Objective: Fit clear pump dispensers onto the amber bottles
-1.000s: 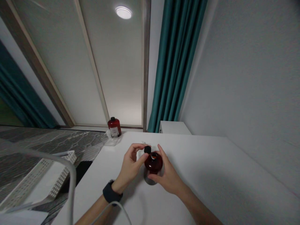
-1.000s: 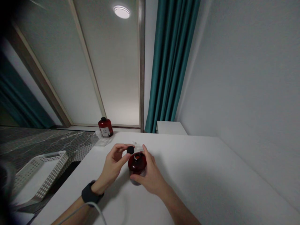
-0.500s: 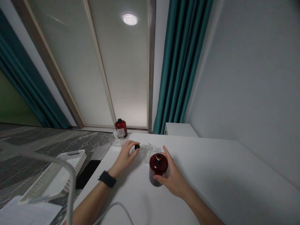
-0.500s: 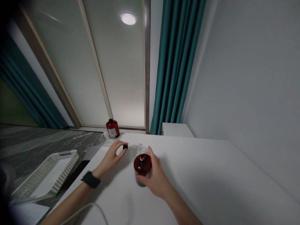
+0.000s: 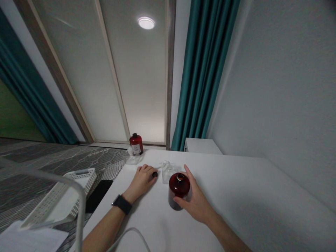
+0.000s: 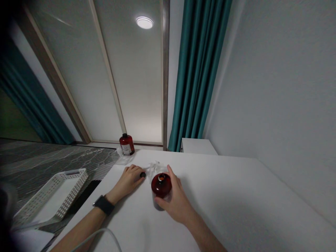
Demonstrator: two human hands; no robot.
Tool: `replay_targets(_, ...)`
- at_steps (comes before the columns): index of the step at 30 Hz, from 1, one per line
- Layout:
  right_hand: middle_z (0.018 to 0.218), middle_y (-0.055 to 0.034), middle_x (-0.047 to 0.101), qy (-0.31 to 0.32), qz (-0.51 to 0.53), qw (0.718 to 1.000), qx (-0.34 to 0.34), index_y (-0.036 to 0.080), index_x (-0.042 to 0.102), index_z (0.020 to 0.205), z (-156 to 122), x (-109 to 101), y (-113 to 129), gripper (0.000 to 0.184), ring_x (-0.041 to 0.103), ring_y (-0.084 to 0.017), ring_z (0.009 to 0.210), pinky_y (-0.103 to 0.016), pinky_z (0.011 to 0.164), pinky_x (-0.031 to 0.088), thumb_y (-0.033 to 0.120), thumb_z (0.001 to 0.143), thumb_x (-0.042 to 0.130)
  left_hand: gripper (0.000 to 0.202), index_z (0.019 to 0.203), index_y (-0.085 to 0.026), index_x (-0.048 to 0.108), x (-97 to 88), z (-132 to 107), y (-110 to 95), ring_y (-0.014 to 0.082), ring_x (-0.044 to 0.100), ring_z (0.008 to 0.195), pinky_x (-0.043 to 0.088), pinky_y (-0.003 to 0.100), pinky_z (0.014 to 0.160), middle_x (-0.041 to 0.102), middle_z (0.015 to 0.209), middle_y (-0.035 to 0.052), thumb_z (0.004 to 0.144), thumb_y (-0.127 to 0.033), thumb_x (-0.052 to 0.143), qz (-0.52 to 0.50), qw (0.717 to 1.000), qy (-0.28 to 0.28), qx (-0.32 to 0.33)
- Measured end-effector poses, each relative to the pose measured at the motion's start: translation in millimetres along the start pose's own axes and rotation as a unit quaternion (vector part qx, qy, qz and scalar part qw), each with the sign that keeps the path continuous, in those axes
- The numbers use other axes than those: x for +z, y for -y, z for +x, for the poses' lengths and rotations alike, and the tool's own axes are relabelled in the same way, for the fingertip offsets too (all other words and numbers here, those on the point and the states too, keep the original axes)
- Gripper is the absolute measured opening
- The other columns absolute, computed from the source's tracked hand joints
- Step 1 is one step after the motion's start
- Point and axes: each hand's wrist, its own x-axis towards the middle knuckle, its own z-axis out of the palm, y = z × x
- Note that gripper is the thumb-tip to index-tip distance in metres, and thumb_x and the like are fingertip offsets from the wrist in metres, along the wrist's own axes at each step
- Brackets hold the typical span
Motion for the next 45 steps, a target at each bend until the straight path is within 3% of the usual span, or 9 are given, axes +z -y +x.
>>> replay_targets(4, 0.146, -0.0130, 0.046, 0.003, -0.005, 1.000, -0.005, 0.027, 0.017, 0.157, 0.8, 0.4, -0.5, 0.106, 0.042, -0.031, 0.138, -0.055, 0.119, 0.024, 0.022, 0.069, 0.076, 0.016, 0.103, -0.024, 0.069, 2.2, -1.0, 2.4, 0.0272, 0.057, 0.100, 0.037, 0.042, 0.090, 0.072, 0.100, 0.0054, 0.089, -0.021, 0.061, 0.012, 1.000, -0.002, 0.011)
replay_targets(7, 0.146, -0.0131, 0.046, 0.003, -0.012, 1.000, -0.008, 0.027, 0.017, 0.156, 0.8, -0.1, -1.5, 0.105, 0.043, -0.031, 0.138, -0.055, 0.118, 0.026, 0.022, 0.070, 0.076, 0.025, 0.113, -0.023, 0.067, 1.0, -1.4, 0.9, 0.0285, 0.056, 0.104, 0.040, 0.044, 0.092, 0.069, 0.108, 0.0079, 0.089, -0.023, 0.061, -0.002, 1.000, -0.009, 0.009)
replay_targets(14, 0.148, -0.0139, 0.044, 0.011, -0.023, 0.999, -0.039, 0.026, 0.022, 0.153, -1.1, -2.1, -1.3, 0.095, 0.043, -0.031, 0.139, -0.054, 0.119, 0.027, 0.021, 0.072, 0.073, 0.039, 0.134, -0.022, 0.052, -3.8, -1.6, -18.6, 0.0293, 0.050, 0.121, 0.040, 0.050, 0.108, 0.059, 0.128, 0.0119, 0.097, -0.032, 0.052, -0.158, 0.982, -0.103, -0.013)
replay_targets(21, 0.136, -0.0130, 0.053, -0.005, -0.037, 0.995, -0.097, 0.023, 0.042, 0.133, 4.6, -14.3, 2.0, 0.069, 0.050, -0.031, 0.130, -0.050, 0.114, 0.037, 0.014, 0.069, 0.067, 0.068, 0.149, -0.024, 0.037, 3.9, 3.4, -28.2, 0.0321, 0.045, 0.133, 0.037, 0.054, 0.114, 0.048, 0.142, 0.0137, 0.088, -0.033, 0.066, -0.189, 0.980, -0.065, -0.003)
replay_targets(28, 0.141, -0.0134, 0.047, 0.019, -0.024, 0.993, -0.116, 0.022, 0.041, 0.133, 10.3, -31.7, 6.3, 0.065, 0.044, -0.029, 0.135, -0.050, 0.117, 0.031, 0.016, 0.072, 0.063, 0.076, 0.145, -0.019, 0.044, 5.6, 26.4, -26.3, 0.0349, 0.047, 0.130, 0.039, 0.055, 0.111, 0.053, 0.139, 0.0163, 0.078, -0.035, 0.076, -0.147, 0.989, -0.003, 0.020)
replay_targets(33, 0.133, -0.0121, 0.049, 0.026, -0.018, 0.989, -0.145, 0.022, 0.047, 0.130, 14.0, -37.5, 5.4, 0.059, 0.044, -0.030, 0.133, -0.049, 0.117, 0.031, 0.022, 0.074, 0.064, 0.063, 0.139, -0.021, 0.050, 13.7, 24.0, -31.4, 0.0332, 0.053, 0.122, 0.043, 0.053, 0.106, 0.059, 0.131, 0.0142, 0.081, -0.032, 0.073, -0.143, 0.989, -0.014, 0.028)
replay_targets(40, 0.132, -0.0096, 0.051, -0.011, 0.059, 0.997, -0.041, 0.024, 0.044, 0.132, 13.7, -23.4, -4.1, 0.072, 0.052, -0.029, 0.126, -0.045, 0.111, 0.040, 0.025, 0.067, 0.074, 0.062, 0.131, -0.018, 0.049, 30.9, 16.5, -36.7, 0.0351, 0.061, 0.113, 0.049, 0.053, 0.097, 0.064, 0.121, 0.0163, 0.079, -0.038, 0.076, -0.183, 0.982, -0.054, -0.015)
replay_targets(45, 0.134, -0.0105, 0.054, -0.034, 0.086, 0.995, -0.046, 0.024, 0.037, 0.140, 13.8, -23.2, -10.1, 0.078, 0.053, -0.028, 0.127, -0.045, 0.113, 0.037, 0.029, 0.071, 0.073, 0.064, 0.133, -0.017, 0.041, 33.8, 10.1, -46.8, 0.0349, 0.062, 0.115, 0.050, 0.053, 0.096, 0.061, 0.126, 0.0187, 0.081, -0.037, 0.073, -0.230, 0.971, -0.038, -0.043)
